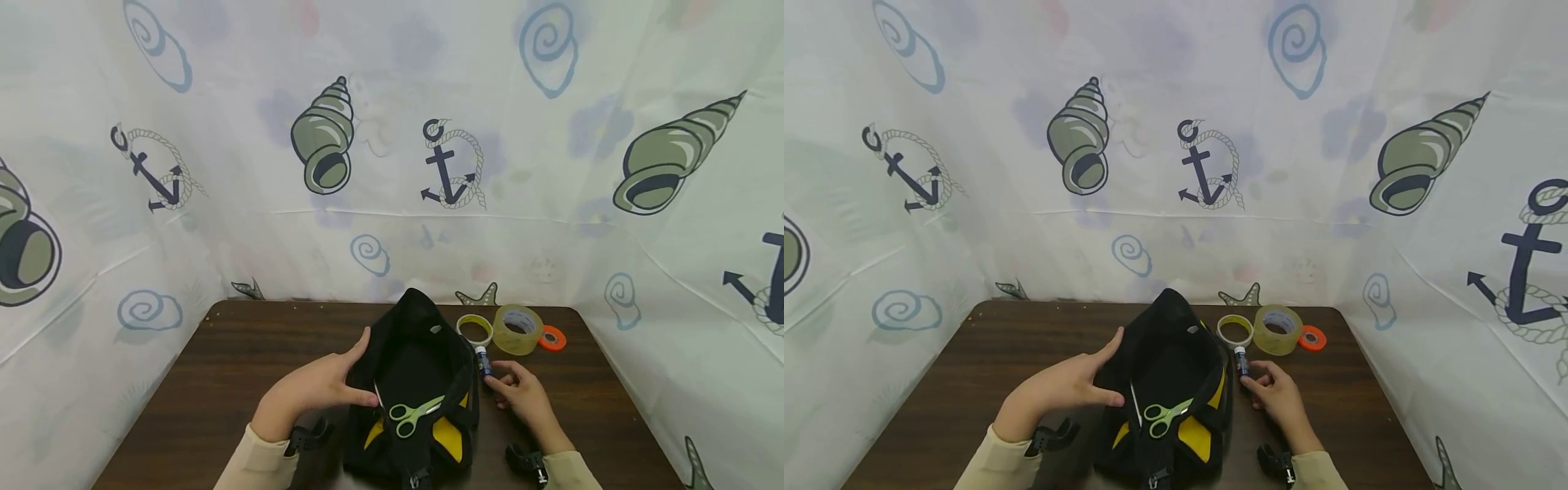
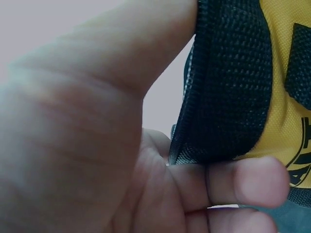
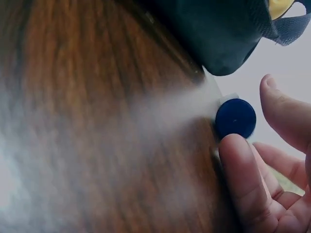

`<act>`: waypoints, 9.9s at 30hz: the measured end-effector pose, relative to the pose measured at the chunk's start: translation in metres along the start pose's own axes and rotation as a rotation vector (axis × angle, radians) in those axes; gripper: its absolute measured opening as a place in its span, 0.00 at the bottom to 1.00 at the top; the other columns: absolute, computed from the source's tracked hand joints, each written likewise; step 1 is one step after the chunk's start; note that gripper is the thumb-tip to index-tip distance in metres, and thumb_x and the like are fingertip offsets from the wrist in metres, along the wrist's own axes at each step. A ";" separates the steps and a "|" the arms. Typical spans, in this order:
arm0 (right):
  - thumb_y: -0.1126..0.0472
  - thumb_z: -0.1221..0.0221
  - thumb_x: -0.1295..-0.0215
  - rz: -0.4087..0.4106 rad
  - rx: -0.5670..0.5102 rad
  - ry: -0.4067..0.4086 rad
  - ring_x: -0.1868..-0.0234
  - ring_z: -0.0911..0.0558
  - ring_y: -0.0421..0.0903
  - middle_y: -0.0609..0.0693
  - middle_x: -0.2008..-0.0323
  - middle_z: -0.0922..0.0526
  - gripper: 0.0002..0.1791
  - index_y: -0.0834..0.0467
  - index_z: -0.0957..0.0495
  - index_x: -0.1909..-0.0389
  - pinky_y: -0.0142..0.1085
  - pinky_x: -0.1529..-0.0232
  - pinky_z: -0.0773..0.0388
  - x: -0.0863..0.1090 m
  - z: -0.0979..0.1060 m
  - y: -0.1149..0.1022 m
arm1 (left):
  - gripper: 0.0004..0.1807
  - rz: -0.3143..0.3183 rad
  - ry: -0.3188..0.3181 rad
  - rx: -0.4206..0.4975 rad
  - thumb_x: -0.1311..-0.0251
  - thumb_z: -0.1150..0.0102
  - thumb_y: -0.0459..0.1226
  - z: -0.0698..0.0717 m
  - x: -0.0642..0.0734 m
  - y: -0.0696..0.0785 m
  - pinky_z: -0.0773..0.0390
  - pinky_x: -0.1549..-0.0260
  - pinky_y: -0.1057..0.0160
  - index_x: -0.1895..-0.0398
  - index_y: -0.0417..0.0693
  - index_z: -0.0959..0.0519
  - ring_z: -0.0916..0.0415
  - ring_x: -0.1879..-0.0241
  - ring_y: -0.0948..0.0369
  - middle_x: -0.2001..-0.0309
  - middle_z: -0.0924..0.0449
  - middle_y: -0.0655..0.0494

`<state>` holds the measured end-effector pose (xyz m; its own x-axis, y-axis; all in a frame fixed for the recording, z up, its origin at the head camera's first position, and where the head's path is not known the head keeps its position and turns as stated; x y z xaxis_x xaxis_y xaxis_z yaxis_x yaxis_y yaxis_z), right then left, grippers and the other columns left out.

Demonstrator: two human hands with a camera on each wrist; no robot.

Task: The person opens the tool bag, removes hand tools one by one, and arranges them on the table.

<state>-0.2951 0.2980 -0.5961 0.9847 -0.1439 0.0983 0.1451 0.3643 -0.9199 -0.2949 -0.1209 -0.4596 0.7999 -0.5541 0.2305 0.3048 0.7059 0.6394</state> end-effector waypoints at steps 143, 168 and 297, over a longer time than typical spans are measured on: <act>0.76 0.23 0.52 0.001 0.335 -0.391 0.66 0.18 0.51 0.59 0.60 0.19 0.28 0.66 0.25 0.50 0.43 0.61 0.16 -0.014 -0.173 -0.123 | 0.71 0.000 -0.024 0.013 0.41 0.28 0.70 -0.001 0.008 -0.018 0.22 0.30 0.39 0.10 0.73 0.71 0.22 0.27 0.47 0.17 0.34 0.43; 0.69 0.26 0.37 0.169 0.376 -0.463 0.67 0.19 0.50 0.56 0.61 0.18 0.27 0.61 0.29 0.41 0.43 0.66 0.21 -0.003 -0.174 -0.136 | 0.70 -0.029 -0.025 0.011 0.39 0.28 0.69 0.003 0.009 -0.014 0.19 0.33 0.42 0.10 0.71 0.71 0.17 0.32 0.50 0.20 0.30 0.42; 0.57 0.32 0.24 -0.056 0.033 0.148 0.80 0.22 0.45 0.50 0.72 0.21 0.25 0.63 0.25 0.33 0.39 0.81 0.19 0.010 0.036 0.009 | 0.69 0.019 -0.026 0.011 0.40 0.29 0.70 0.000 0.010 -0.013 0.23 0.30 0.39 0.12 0.80 0.73 0.23 0.26 0.46 0.17 0.36 0.42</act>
<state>-0.2808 0.3327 -0.5899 0.9502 -0.2983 0.0898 0.2049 0.3813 -0.9015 -0.2903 -0.1357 -0.4658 0.7915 -0.5523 0.2618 0.2841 0.7117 0.6425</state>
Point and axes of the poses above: each hand's wrist, its own x-axis away from the middle knuckle, its own z-axis out of the back of the hand, y = z × x, the point moved 3 cm from there along -x, towards the middle knuckle
